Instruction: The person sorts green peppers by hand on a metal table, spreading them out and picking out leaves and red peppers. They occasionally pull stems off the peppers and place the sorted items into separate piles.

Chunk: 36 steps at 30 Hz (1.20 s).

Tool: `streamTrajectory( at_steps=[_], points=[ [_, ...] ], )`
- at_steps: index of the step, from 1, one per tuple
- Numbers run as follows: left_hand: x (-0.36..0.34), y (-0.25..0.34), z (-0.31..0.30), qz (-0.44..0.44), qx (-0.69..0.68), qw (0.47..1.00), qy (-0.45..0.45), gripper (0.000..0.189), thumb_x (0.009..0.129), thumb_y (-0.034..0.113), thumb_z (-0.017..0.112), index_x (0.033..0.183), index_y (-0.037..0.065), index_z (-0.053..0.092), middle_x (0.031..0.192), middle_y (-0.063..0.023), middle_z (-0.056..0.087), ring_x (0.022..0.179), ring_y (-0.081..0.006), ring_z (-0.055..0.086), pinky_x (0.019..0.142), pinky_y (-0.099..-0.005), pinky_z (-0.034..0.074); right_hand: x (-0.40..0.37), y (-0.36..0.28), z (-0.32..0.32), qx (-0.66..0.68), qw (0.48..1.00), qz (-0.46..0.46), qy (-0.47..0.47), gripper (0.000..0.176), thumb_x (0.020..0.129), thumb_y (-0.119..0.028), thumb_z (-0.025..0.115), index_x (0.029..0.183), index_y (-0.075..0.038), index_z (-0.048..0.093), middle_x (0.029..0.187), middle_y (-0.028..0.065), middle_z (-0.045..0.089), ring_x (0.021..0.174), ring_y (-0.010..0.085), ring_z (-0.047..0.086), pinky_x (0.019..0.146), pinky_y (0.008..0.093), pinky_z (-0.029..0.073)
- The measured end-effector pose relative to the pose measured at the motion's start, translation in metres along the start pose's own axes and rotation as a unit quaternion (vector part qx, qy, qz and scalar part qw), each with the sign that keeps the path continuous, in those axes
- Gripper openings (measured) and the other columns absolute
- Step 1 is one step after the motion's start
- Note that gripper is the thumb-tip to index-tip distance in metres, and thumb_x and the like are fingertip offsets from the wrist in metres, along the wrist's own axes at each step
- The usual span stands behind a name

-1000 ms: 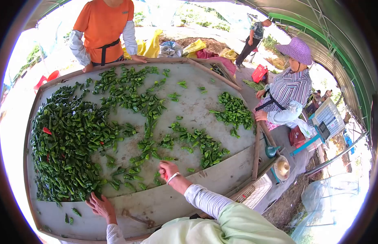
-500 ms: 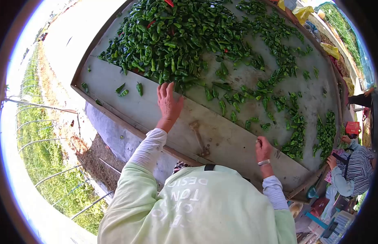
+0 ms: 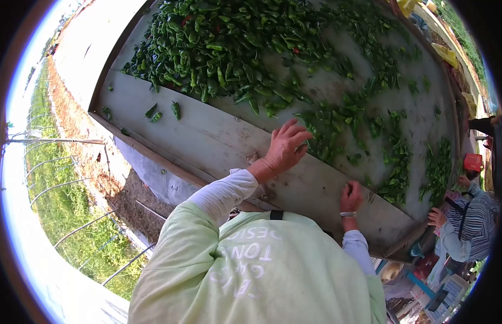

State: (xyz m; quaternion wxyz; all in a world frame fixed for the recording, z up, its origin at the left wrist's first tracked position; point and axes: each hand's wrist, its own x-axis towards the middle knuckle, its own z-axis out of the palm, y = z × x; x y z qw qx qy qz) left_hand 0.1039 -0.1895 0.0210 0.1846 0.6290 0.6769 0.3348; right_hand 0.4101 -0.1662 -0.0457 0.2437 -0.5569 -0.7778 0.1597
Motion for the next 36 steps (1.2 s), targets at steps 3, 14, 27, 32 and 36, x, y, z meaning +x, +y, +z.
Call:
streamTrajectory(
  at_steps=[3,14,27,32,36],
  points=[
    [0.052,-0.044,-0.029,-0.018,0.025,0.986,0.164,0.028,0.068,0.010,0.064,0.094,0.018,0.063,0.102,-0.0027,0.057,0.111,-0.0262,0.046,0.084,-0.0458,0.038,0.000,-0.002,0.000,0.004,1.000,-0.006,0.004,0.011,0.075,-0.005,0.056,0.086,-0.006,0.056,0.075,0.0122,0.058,0.068,0.0290,0.057,0.062,0.0377,0.045],
    [0.112,-0.113,-0.034,-0.118,0.185,0.972,0.083,0.014,0.071,0.017,0.062,0.083,0.013,0.068,0.085,-0.0082,0.062,0.084,-0.0286,0.059,0.073,-0.0394,0.048,0.004,-0.008,0.000,0.026,0.999,0.010,0.023,0.011,0.072,-0.003,0.056,0.083,-0.007,0.057,0.072,0.0104,0.056,0.062,0.0257,0.056,0.058,0.0357,0.046],
    [0.064,-0.056,-0.044,-0.056,0.015,0.991,0.118,0.015,0.073,0.007,0.059,0.087,0.008,0.066,0.083,-0.0116,0.064,0.076,-0.0279,0.063,0.066,-0.0341,0.049,0.005,-0.011,-0.003,0.033,0.999,0.010,0.004,0.011,0.073,-0.004,0.056,0.084,-0.006,0.056,0.068,0.0107,0.055,0.059,0.0259,0.054,0.057,0.0353,0.045],
    [0.080,-0.089,-0.068,-0.112,0.295,0.949,-0.003,0.012,0.078,0.012,0.053,0.088,0.009,0.059,0.087,-0.0098,0.064,0.082,-0.0300,0.062,0.069,-0.0433,0.047,0.006,-0.010,-0.002,0.006,1.000,-0.002,0.023,0.011,0.071,-0.003,0.057,0.082,-0.007,0.056,0.067,0.0090,0.055,0.059,0.0245,0.055,0.056,0.0353,0.045],
    [0.094,-0.104,-0.063,-0.118,0.340,0.931,-0.057,0.015,0.079,0.015,0.050,0.089,0.007,0.058,0.086,-0.0122,0.065,0.082,-0.0308,0.062,0.072,-0.0449,0.047,0.006,-0.014,-0.003,0.001,1.000,0.010,0.020,0.012,0.070,-0.002,0.057,0.081,-0.008,0.056,0.069,0.0089,0.056,0.059,0.0248,0.057,0.056,0.0357,0.046]
  ],
)
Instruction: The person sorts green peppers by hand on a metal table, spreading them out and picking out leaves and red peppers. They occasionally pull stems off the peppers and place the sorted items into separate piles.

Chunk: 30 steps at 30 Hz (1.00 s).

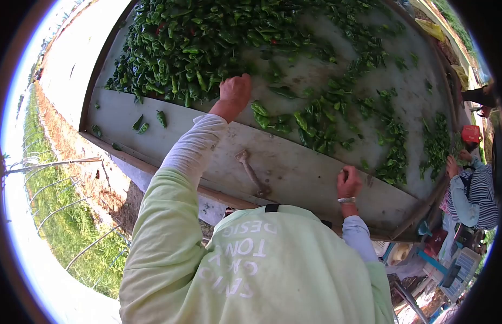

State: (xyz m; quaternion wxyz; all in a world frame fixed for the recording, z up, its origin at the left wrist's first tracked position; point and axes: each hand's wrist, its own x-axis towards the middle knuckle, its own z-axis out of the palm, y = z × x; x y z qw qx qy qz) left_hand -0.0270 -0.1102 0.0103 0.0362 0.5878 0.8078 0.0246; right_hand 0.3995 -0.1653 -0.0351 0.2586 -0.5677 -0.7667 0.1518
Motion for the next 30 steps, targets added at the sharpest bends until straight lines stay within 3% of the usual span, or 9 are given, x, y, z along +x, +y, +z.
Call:
streamTrajectory(
  at_steps=[5,7,10,13,18,19,23,25,30],
  points=[
    [0.018,-0.004,-0.004,0.012,-0.018,0.998,-0.064,0.017,0.075,0.014,0.052,0.082,0.007,0.065,0.083,-0.0145,0.065,0.082,-0.0317,0.062,0.074,-0.0422,0.048,-0.003,0.007,0.005,0.016,1.000,0.003,0.011,0.013,0.070,-0.002,0.058,0.080,-0.008,0.056,0.071,0.0089,0.057,0.060,0.0253,0.057,0.056,0.0355,0.046],
    [0.018,0.002,-0.008,0.114,-0.218,0.969,0.001,0.016,0.072,0.013,0.054,0.078,0.006,0.067,0.082,-0.0150,0.064,0.081,-0.0322,0.062,0.073,-0.0398,0.049,-0.001,0.005,0.005,0.026,0.999,0.008,0.020,0.013,0.069,-0.002,0.058,0.080,-0.008,0.056,0.071,0.0087,0.057,0.060,0.0254,0.057,0.056,0.0355,0.046],
    [0.022,0.035,-0.004,0.081,-0.322,0.943,0.020,0.016,0.070,0.013,0.057,0.079,0.005,0.067,0.081,-0.0163,0.063,0.080,-0.0337,0.060,0.072,-0.0395,0.049,-0.003,0.003,0.003,0.022,0.999,0.011,0.022,0.013,0.070,-0.003,0.058,0.080,-0.009,0.055,0.070,0.0084,0.057,0.060,0.0258,0.057,0.055,0.0358,0.046],
    [0.033,0.058,0.001,0.152,-0.275,0.946,0.086,0.015,0.069,0.012,0.059,0.081,0.004,0.065,0.080,-0.0172,0.063,0.077,-0.0338,0.061,0.071,-0.0386,0.049,-0.005,-0.001,0.004,0.050,0.999,0.022,0.004,0.012,0.070,-0.003,0.058,0.080,-0.010,0.055,0.071,0.0084,0.057,0.061,0.0276,0.057,0.054,0.0376,0.045],
    [0.046,0.074,0.018,0.158,-0.200,0.967,-0.012,0.015,0.064,0.011,0.060,0.076,0.004,0.067,0.080,-0.0186,0.063,0.077,-0.0361,0.060,0.072,-0.0431,0.048,-0.009,0.011,0.010,0.033,0.998,0.018,0.042,0.012,0.073,-0.011,0.059,0.083,-0.012,0.053,0.076,0.0097,0.058,0.067,0.0325,0.058,0.056,0.0419,0.047],
    [0.045,0.078,0.017,0.115,-0.170,0.978,-0.026,0.013,0.065,0.009,0.059,0.074,0.005,0.067,0.079,-0.0185,0.062,0.077,-0.0366,0.060,0.069,-0.0438,0.049,-0.008,0.003,0.002,0.031,0.998,0.054,0.021,0.011,0.074,-0.012,0.058,0.083,-0.013,0.053,0.075,0.0090,0.058,0.065,0.0323,0.058,0.055,0.0422,0.047],
    [0.043,0.081,0.011,0.184,-0.124,0.975,-0.019,0.013,0.067,0.009,0.060,0.077,0.004,0.066,0.079,-0.0187,0.062,0.077,-0.0375,0.060,0.068,-0.0448,0.049,-0.007,0.003,0.005,0.034,0.996,0.061,0.049,0.009,0.075,-0.012,0.058,0.082,-0.013,0.053,0.074,0.0079,0.059,0.063,0.0316,0.058,0.052,0.0417,0.047],
    [0.039,0.088,0.017,0.112,-0.092,0.989,-0.034,0.012,0.067,0.007,0.058,0.076,0.004,0.065,0.077,-0.0197,0.062,0.076,-0.0373,0.060,0.067,-0.0449,0.049,-0.009,0.000,0.006,0.030,0.996,0.073,0.048,0.009,0.075,-0.012,0.058,0.082,-0.013,0.053,0.075,0.0076,0.059,0.063,0.0312,0.059,0.052,0.0413,0.047],
    [0.031,0.088,0.011,0.160,-0.153,0.975,0.010,0.010,0.067,0.002,0.055,0.074,0.002,0.063,0.073,-0.0210,0.061,0.072,-0.0376,0.061,0.061,-0.0422,0.049,-0.008,0.000,0.005,0.015,0.997,0.065,0.041,0.010,0.073,-0.010,0.059,0.080,-0.013,0.053,0.074,0.0077,0.058,0.063,0.0285,0.059,0.052,0.0390,0.048]
  ],
)
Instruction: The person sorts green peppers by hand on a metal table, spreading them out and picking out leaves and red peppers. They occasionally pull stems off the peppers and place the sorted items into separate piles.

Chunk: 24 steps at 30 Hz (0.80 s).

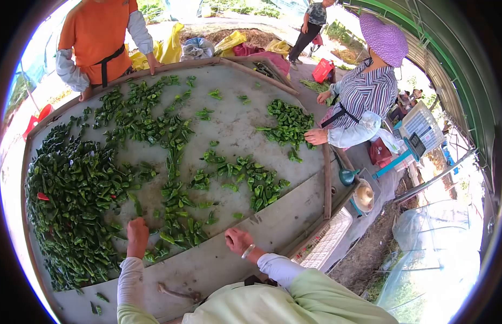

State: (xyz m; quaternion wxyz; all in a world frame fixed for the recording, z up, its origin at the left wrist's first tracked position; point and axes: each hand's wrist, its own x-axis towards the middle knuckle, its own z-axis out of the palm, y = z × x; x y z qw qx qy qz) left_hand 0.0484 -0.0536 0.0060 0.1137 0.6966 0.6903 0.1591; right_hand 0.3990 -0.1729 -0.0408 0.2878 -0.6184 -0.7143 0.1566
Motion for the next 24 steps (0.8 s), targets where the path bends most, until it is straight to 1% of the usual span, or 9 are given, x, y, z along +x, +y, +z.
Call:
streamTrajectory(
  at_steps=[3,5,8,10,17,19,21,23,24],
  points=[
    [-0.008,-0.032,0.010,-0.056,-0.213,0.975,0.031,0.008,0.067,-0.001,0.055,0.073,0.000,0.061,0.060,-0.0160,0.060,0.051,-0.0261,0.060,0.047,-0.0336,0.046,-0.003,0.004,0.005,-0.007,1.000,0.007,0.004,0.010,0.073,-0.011,0.060,0.080,-0.013,0.053,0.074,0.0074,0.059,0.063,0.0285,0.059,0.053,0.0387,0.048],
    [-0.020,-0.021,-0.026,-0.212,-0.357,0.910,0.001,0.004,0.070,0.000,0.057,0.071,0.001,0.060,0.056,-0.0077,0.058,0.043,-0.0136,0.054,0.040,-0.0266,0.041,-0.006,0.001,0.004,-0.009,1.000,0.010,0.003,0.010,0.073,-0.011,0.060,0.080,-0.013,0.053,0.074,0.0075,0.059,0.064,0.0284,0.060,0.054,0.0386,0.048],
    [-0.046,-0.051,-0.053,-0.288,-0.496,0.819,0.007,0.004,0.076,0.001,0.057,0.076,0.003,0.061,0.060,-0.0032,0.059,0.046,-0.0090,0.053,0.038,-0.0212,0.038,0.003,0.005,-0.004,-0.003,1.000,0.017,0.005,0.010,0.072,-0.011,0.059,0.081,-0.013,0.054,0.075,0.0077,0.059,0.066,0.0284,0.060,0.055,0.0385,0.049],
    [-0.097,-0.080,-0.086,-0.271,-0.596,0.746,0.119,0.007,0.077,0.002,0.059,0.083,0.004,0.060,0.065,-0.0027,0.060,0.048,-0.0084,0.054,0.037,-0.0188,0.036,-0.001,0.003,0.000,0.019,0.999,-0.027,0.031,0.011,0.072,-0.010,0.059,0.081,-0.012,0.054,0.076,0.0088,0.059,0.068,0.0293,0.059,0.056,0.0391,0.048],
    [-0.301,-0.178,-0.175,-0.451,-0.437,0.693,0.353,0.011,0.078,0.001,0.059,0.089,0.002,0.061,0.071,-0.0033,0.060,0.054,-0.0078,0.053,0.045,-0.0184,0.039,0.005,0.003,0.000,0.045,0.998,-0.035,-0.027,0.012,0.071,-0.003,0.059,0.081,-0.007,0.056,0.069,0.0077,0.054,0.059,0.0218,0.053,0.055,0.0344,0.044],
    [-0.377,-0.226,-0.169,-0.516,-0.339,0.713,0.331,0.025,0.072,-0.001,0.060,0.097,0.001,0.062,0.074,-0.0040,0.061,0.058,-0.0106,0.057,0.049,-0.0197,0.043,0.005,0.001,-0.002,0.049,0.997,-0.041,-0.044,0.011,0.071,-0.003,0.059,0.080,-0.007,0.056,0.068,0.0072,0.054,0.059,0.0212,0.053,0.055,0.0339,0.044],
    [-0.410,-0.222,-0.182,-0.552,0.050,0.816,0.164,0.062,0.061,0.009,0.064,0.122,0.006,0.052,0.092,-0.0142,0.064,0.086,-0.0290,0.060,0.079,-0.0315,0.049,0.007,-0.002,-0.006,0.016,0.997,-0.056,-0.043,0.012,0.071,-0.002,0.057,0.081,-0.007,0.055,0.066,0.0077,0.052,0.057,0.0232,0.052,0.055,0.0346,0.044],
    [-0.409,-0.221,-0.177,-0.601,0.236,0.755,0.113,0.071,0.064,0.017,0.064,0.131,0.012,0.041,0.116,-0.0187,0.053,0.112,-0.0354,0.046,0.091,-0.0415,0.042,0.006,0.007,-0.002,0.028,0.997,-0.051,-0.055,0.011,0.071,-0.002,0.057,0.081,-0.007,0.055,0.066,0.0076,0.052,0.057,0.0230,0.052,0.055,0.0344,0.044],
    [-0.376,-0.185,-0.190,-0.643,0.172,0.736,0.125,0.075,0.065,0.020,0.063,0.135,0.017,0.035,0.133,-0.0177,0.038,0.125,-0.0376,0.029,0.096,-0.0481,0.036,0.005,0.008,0.000,0.036,0.997,-0.042,-0.055,0.011,0.071,-0.003,0.057,0.081,-0.007,0.055,0.065,0.0075,0.052,0.058,0.0228,0.053,0.055,0.0341,0.044]
  ],
)
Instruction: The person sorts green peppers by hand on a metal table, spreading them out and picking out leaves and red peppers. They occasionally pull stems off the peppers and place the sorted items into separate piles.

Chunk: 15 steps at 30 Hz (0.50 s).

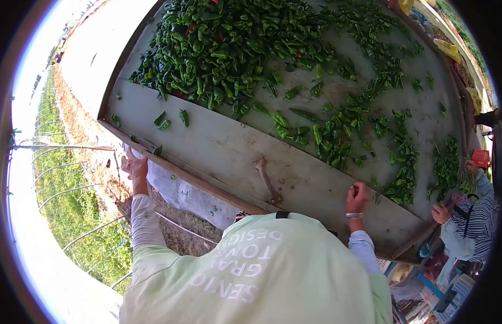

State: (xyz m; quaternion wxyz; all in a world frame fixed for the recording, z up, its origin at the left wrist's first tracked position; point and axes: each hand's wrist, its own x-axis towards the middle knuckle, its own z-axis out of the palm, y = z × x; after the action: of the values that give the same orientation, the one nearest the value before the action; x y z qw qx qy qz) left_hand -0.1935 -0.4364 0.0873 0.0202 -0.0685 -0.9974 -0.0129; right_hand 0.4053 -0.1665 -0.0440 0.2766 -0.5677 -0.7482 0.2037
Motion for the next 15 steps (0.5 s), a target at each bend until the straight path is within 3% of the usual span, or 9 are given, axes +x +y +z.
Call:
streamTrajectory(
  at_steps=[1,2,3,5,7,9,11,13,15],
  points=[
    [-0.007,0.019,-0.006,0.006,-0.018,0.999,0.034,0.071,0.067,0.021,0.064,0.133,0.017,0.037,0.137,-0.0173,0.030,0.126,-0.0401,0.025,0.097,-0.0526,0.033,0.000,-0.003,0.000,0.001,1.000,-0.003,-0.006,0.011,0.071,-0.003,0.057,0.081,-0.007,0.055,0.065,0.0075,0.052,0.058,0.0228,0.053,0.055,0.0341,0.044],
    [-0.004,0.029,0.004,0.064,-0.043,0.991,0.110,0.066,0.068,0.020,0.065,0.130,0.016,0.041,0.131,-0.0166,0.038,0.124,-0.0371,0.030,0.097,-0.0497,0.034,0.001,-0.006,-0.001,-0.009,1.000,-0.010,0.007,0.011,0.072,-0.003,0.057,0.081,-0.007,0.055,0.066,0.0073,0.052,0.058,0.0224,0.053,0.055,0.0338,0.044],
    [0.000,0.042,0.013,0.178,-0.099,0.962,0.183,0.054,0.070,0.017,0.065,0.122,0.013,0.049,0.124,-0.0165,0.046,0.118,-0.0334,0.040,0.094,-0.0447,0.038,0.001,-0.009,-0.002,-0.018,0.999,-0.016,0.021,0.011,0.072,-0.003,0.057,0.081,-0.007,0.055,0.066,0.0071,0.052,0.058,0.0221,0.053,0.055,0.0336,0.044],
    [-0.033,0.107,-0.004,0.269,-0.257,0.920,0.123,0.032,0.070,0.008,0.064,0.102,0.010,0.062,0.099,-0.0120,0.061,0.091,-0.0289,0.059,0.083,-0.0346,0.046,0.002,-0.011,-0.003,-0.014,1.000,-0.021,0.015,0.011,0.072,-0.003,0.057,0.082,-0.007,0.055,0.066,0.0073,0.053,0.058,0.0219,0.053,0.055,0.0337,0.044],
    [-0.053,0.142,0.005,0.341,-0.243,0.906,0.067,0.028,0.071,0.005,0.063,0.098,0.010,0.063,0.094,-0.0104,0.062,0.087,-0.0291,0.060,0.079,-0.0345,0.047,0.002,-0.009,-0.003,-0.005,1.000,-0.029,0.008,0.012,0.072,-0.003,0.057,0.083,-0.006,0.055,0.067,0.0075,0.053,0.058,0.0216,0.053,0.056,0.0338,0.044],
    [-0.057,0.146,0.005,0.318,-0.291,0.900,0.066,0.026,0.072,0.004,0.062,0.097,0.010,0.063,0.098,-0.0107,0.061,0.092,-0.0304,0.059,0.080,-0.0343,0.047,0.000,-0.003,-0.001,-0.020,1.000,-0.018,0.005,0.013,0.073,-0.002,0.056,0.086,-0.005,0.056,0.069,0.0082,0.054,0.059,0.0212,0.053,0.056,0.0336,0.044],
    [-0.029,0.119,0.022,0.276,-0.275,0.910,0.142,0.024,0.074,0.003,0.059,0.096,0.009,0.064,0.093,-0.0092,0.064,0.088,-0.0258,0.062,0.078,-0.0318,0.048,-0.002,0.002,0.000,-0.013,0.999,-0.034,-0.005,0.013,0.074,-0.003,0.056,0.087,-0.005,0.056,0.069,0.0086,0.054,0.060,0.0212,0.053,0.056,0.0335,0.044],
    [0.017,0.066,0.037,0.144,-0.414,0.893,0.102,0.025,0.074,0.002,0.056,0.096,0.008,0.066,0.087,-0.0077,0.067,0.082,-0.0196,0.064,0.075,-0.0287,0.049,-0.001,0.007,-0.001,-0.008,0.999,-0.044,-0.016,0.014,0.074,-0.003,0.056,0.088,-0.005,0.056,0.070,0.0090,0.054,0.060,0.0212,0.054,0.056,0.0334,0.044],
    [0.033,0.027,0.028,0.085,-0.416,0.902,0.082,0.026,0.073,0.003,0.056,0.097,0.008,0.067,0.081,-0.0070,0.069,0.079,-0.0154,0.065,0.074,-0.0266,0.049,-0.001,0.010,-0.001,-0.029,0.999,-0.018,-0.034,0.013,0.075,-0.004,0.056,0.088,-0.005,0.056,0.071,0.0091,0.056,0.061,0.0211,0.054,0.057,0.0332,0.045]
  ],
)
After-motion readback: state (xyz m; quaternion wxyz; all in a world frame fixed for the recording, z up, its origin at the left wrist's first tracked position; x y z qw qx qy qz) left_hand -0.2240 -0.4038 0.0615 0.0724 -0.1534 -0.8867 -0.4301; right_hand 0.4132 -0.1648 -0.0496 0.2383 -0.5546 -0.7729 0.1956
